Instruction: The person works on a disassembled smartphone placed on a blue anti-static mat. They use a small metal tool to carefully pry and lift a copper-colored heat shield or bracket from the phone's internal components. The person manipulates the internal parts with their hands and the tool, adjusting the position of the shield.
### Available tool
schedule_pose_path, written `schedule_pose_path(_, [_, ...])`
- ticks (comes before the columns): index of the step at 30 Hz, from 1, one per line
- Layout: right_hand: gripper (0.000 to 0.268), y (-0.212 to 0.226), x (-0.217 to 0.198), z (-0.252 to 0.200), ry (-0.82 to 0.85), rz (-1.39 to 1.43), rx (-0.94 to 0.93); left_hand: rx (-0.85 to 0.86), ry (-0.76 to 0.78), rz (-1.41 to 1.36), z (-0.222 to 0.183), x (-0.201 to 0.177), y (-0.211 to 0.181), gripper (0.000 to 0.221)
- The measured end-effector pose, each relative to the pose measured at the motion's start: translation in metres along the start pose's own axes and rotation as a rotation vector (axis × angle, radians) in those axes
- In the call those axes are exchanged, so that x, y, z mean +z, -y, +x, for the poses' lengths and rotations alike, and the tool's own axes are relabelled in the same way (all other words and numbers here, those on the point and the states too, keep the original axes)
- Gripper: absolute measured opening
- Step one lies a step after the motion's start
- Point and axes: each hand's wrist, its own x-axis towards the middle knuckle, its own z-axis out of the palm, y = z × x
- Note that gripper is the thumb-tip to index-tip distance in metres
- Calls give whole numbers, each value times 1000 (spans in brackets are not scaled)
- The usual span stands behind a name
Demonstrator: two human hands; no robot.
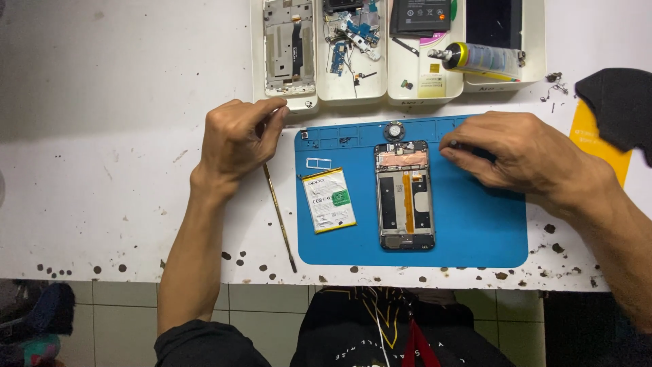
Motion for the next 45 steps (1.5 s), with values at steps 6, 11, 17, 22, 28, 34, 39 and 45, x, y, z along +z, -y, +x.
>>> schedule_pose_path(6, [13, 1, -9, -5, 52, -25, 28, 8, 2, 63, -3, -1, 3, 6])
schedule_pose_path(11, [15, -5, -19, -11, 103, -63, -8, 37, 11, 90, -2, -3, 3, 5])
schedule_pose_path(17, [17, -16, -25, -19, 115, 21, -14, 18, -4, 76, -3, -3, 3, 6])
schedule_pose_path(22, [28, -18, -13, -19, 189, 90, -40, 9, -3, 79, -4, -3, 3, 5])
schedule_pose_path(28, [29, -33, -27, -28, 30, -40, 89, -3, 23, 97, -7, -2, 6, 5])
schedule_pose_path(34, [25, -27, -37, -29, -152, -20, 180, 19, 10, 92, -6, -3, 5, 7])
schedule_pose_path(39, [19, -29, -32, -26, -135, -91, 85, 6, 23, 87, -7, -2, 6, 7])
schedule_pose_path(45, [13, -26, -32, -19, -162, -36, 28, 0, 24, 105, -9, -1, 6, 6])
